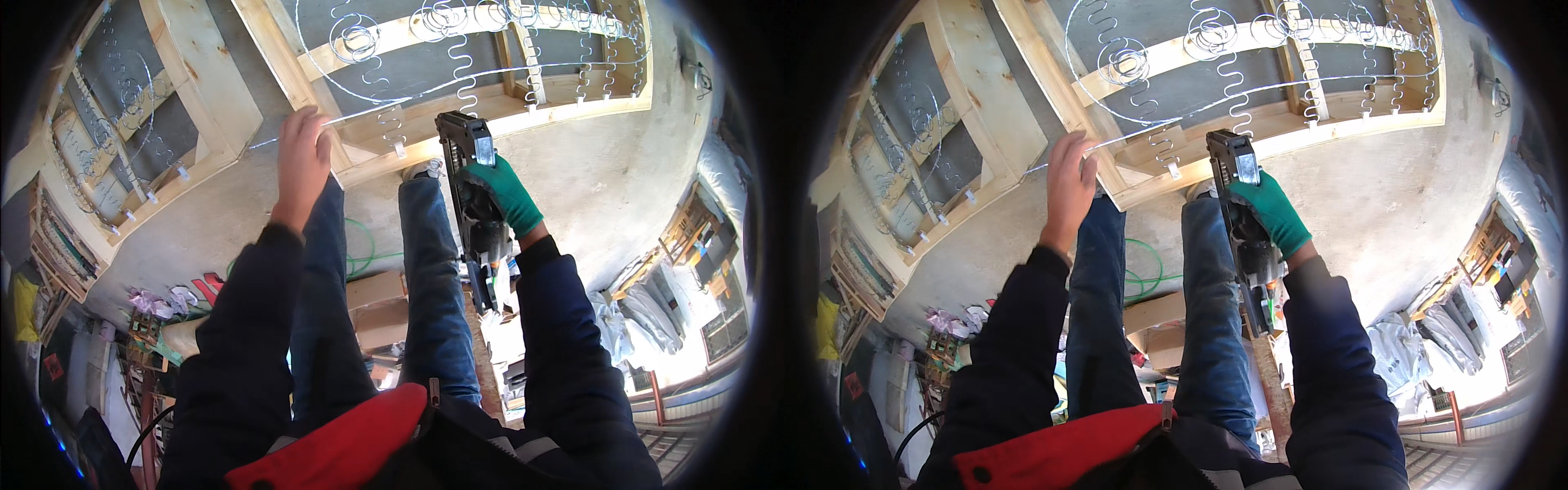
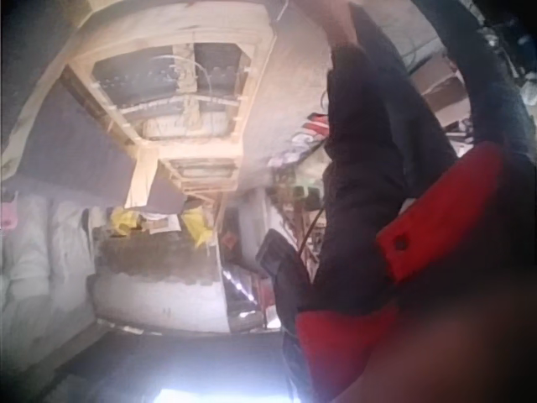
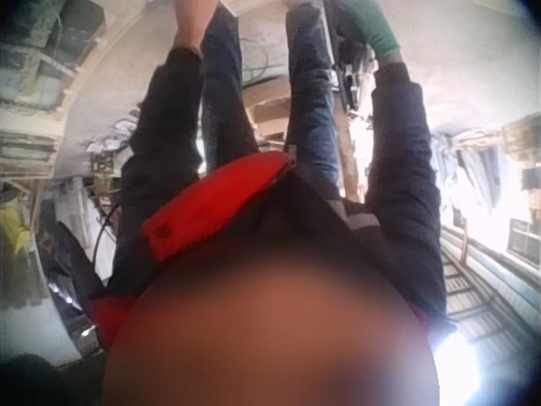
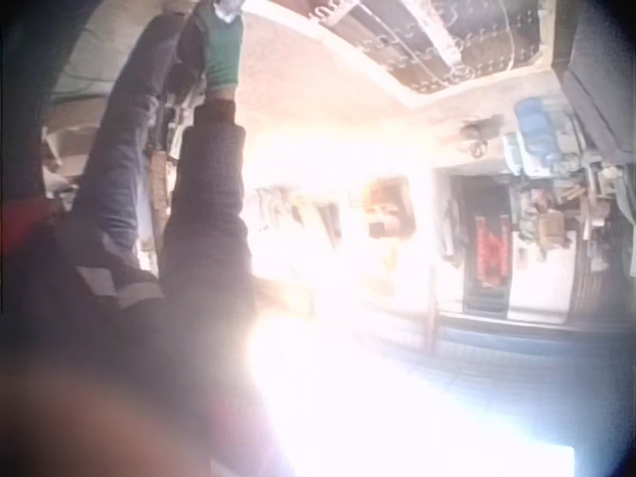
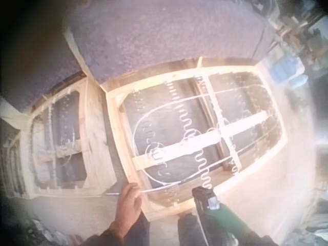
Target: The person uses a pneumatic staple gun to attach metal springs to a wooden frame. They repeatedly position springs, fire staples, and reload the staple gun with a strip of staples from a nearby box.
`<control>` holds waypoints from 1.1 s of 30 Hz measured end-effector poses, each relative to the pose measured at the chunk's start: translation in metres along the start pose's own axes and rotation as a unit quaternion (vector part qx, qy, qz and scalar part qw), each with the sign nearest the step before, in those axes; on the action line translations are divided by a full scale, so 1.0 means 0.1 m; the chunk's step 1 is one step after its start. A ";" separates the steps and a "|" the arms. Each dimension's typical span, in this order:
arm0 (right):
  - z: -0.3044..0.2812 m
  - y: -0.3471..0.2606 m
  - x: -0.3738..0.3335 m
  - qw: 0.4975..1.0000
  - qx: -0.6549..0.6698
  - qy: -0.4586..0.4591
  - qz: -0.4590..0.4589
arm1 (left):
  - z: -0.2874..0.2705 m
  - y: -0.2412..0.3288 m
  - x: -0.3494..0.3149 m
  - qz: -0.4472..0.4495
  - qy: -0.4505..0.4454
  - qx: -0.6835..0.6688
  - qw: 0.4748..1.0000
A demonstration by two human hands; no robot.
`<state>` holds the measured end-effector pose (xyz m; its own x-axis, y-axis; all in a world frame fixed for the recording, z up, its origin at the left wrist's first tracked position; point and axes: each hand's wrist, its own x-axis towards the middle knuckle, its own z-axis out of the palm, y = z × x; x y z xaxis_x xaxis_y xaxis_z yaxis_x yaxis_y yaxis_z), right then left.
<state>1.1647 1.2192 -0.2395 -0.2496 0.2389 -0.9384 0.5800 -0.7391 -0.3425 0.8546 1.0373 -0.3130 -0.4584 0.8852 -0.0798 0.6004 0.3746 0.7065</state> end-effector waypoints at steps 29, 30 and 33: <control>1.41 -0.36 0.52 0.940 0.327 -0.095 0.020 | 0.41 -0.77 0.91 -0.395 -0.191 -0.421 0.794; 1.43 -0.38 0.51 0.932 0.347 -0.104 0.029 | 0.43 -0.78 0.91 -0.388 -0.201 -0.405 0.803; 1.50 -0.43 0.50 0.919 0.374 -0.114 0.041 | 0.47 -0.85 0.96 -0.363 -0.219 -0.310 0.851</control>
<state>1.0110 1.1690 -0.2652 -0.4341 0.0885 -0.8965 -0.0712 -0.9954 -0.0638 0.7908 1.1035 -0.4140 -0.1914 0.5511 -0.8122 -0.2598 0.7695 0.5834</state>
